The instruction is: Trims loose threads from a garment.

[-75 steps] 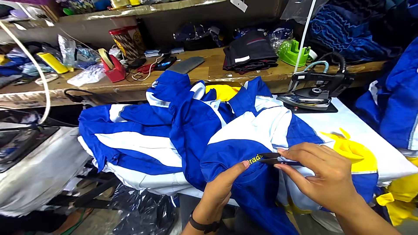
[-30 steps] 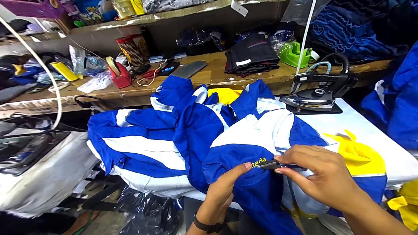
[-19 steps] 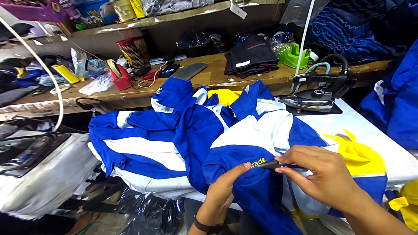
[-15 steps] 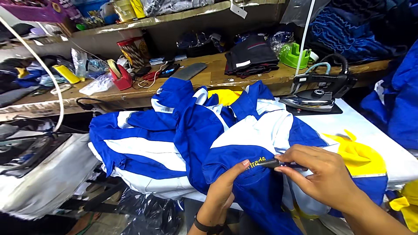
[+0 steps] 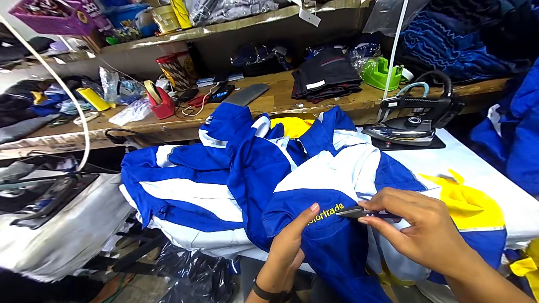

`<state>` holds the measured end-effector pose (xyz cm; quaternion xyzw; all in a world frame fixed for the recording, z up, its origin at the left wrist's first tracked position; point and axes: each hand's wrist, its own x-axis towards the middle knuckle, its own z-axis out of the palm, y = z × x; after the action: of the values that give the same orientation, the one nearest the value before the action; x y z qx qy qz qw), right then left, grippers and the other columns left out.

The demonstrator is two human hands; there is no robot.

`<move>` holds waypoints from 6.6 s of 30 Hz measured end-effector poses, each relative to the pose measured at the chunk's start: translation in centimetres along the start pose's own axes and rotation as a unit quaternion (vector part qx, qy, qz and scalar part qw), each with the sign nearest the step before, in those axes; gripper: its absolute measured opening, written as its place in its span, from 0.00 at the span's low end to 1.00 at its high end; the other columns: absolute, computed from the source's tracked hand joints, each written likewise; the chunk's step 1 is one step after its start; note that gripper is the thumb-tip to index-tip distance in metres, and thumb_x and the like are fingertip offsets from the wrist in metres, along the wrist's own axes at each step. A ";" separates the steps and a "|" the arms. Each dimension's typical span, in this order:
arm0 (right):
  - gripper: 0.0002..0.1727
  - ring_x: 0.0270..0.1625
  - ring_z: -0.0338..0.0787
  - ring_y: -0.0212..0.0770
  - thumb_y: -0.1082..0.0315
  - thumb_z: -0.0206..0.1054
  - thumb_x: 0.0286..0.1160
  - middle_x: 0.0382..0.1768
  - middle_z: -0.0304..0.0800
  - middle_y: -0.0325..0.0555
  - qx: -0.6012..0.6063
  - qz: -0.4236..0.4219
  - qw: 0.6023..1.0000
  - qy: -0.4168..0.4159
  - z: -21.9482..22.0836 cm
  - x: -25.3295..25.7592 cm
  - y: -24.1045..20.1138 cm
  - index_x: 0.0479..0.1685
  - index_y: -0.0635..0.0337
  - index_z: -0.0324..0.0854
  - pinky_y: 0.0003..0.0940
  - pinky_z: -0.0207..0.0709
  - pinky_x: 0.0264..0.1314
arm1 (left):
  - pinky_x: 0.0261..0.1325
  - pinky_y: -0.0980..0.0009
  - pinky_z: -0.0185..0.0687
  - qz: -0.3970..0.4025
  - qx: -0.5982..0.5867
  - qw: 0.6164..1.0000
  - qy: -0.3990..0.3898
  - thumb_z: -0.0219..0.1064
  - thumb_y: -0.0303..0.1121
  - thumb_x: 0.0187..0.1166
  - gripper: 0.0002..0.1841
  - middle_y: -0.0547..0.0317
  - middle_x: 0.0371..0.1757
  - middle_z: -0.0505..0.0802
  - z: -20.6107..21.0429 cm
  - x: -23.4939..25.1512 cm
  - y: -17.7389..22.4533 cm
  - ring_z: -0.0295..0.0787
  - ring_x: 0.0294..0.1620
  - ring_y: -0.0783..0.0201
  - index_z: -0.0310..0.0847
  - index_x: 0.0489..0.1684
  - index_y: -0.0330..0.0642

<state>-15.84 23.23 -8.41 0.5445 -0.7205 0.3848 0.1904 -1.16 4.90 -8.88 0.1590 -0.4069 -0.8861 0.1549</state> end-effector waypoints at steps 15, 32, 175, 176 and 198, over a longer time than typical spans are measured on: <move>0.17 0.36 0.89 0.37 0.50 0.63 0.83 0.37 0.94 0.40 -0.073 -0.027 0.997 0.017 0.1 0.5 -0.8 0.43 0.50 0.93 0.34 0.75 0.34 | 0.62 0.65 0.88 0.056 0.061 0.996 0.034 0.66 0.27 0.81 0.08 0.52 0.44 0.96 0.4 -0.4 -0.2 0.94 0.50 0.65 0.89 0.48 0.33; 0.17 0.40 0.89 0.32 0.49 0.66 0.81 0.38 0.94 0.40 -0.032 0.008 0.996 0.087 1.8 -0.4 -0.6 0.47 0.51 0.93 0.29 0.77 0.38 | 0.61 0.65 0.89 0.084 0.027 0.995 0.047 0.71 0.22 0.74 0.07 0.50 0.42 0.96 0.5 -0.5 -0.6 0.95 0.49 0.63 0.89 0.45 0.32; 0.16 0.36 0.88 0.30 0.52 0.66 0.82 0.36 0.94 0.39 -0.014 0.031 0.997 0.062 2.4 -0.7 -0.4 0.42 0.53 0.94 0.27 0.77 0.36 | 0.62 0.65 0.89 0.110 0.033 0.990 0.085 0.72 0.20 0.74 0.09 0.51 0.45 0.96 0.6 -0.4 -1.3 0.94 0.51 0.64 0.86 0.49 0.31; 0.16 0.35 0.88 0.30 0.53 0.66 0.82 0.35 0.94 0.39 -0.012 0.033 0.997 0.063 2.3 -0.7 -0.4 0.41 0.53 0.94 0.26 0.76 0.35 | 0.62 0.65 0.89 0.110 0.033 0.990 0.088 0.72 0.20 0.74 0.09 0.51 0.44 0.96 0.6 -0.4 -1.3 0.94 0.50 0.64 0.86 0.49 0.30; 0.17 0.34 0.87 0.33 0.51 0.64 0.83 0.33 0.93 0.37 -0.040 -0.009 0.999 0.000 0.7 0.4 -0.5 0.38 0.50 0.93 0.31 0.74 0.32 | 0.62 0.65 0.89 0.111 0.040 0.989 0.084 0.73 0.19 0.73 0.08 0.51 0.43 0.96 0.7 -0.1 -1.0 0.94 0.50 0.64 0.87 0.47 0.31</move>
<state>-15.42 22.40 -8.38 0.5428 -0.7306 0.3538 0.2154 -1.46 6.05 -9.17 0.1922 -0.4428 -0.8299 0.2797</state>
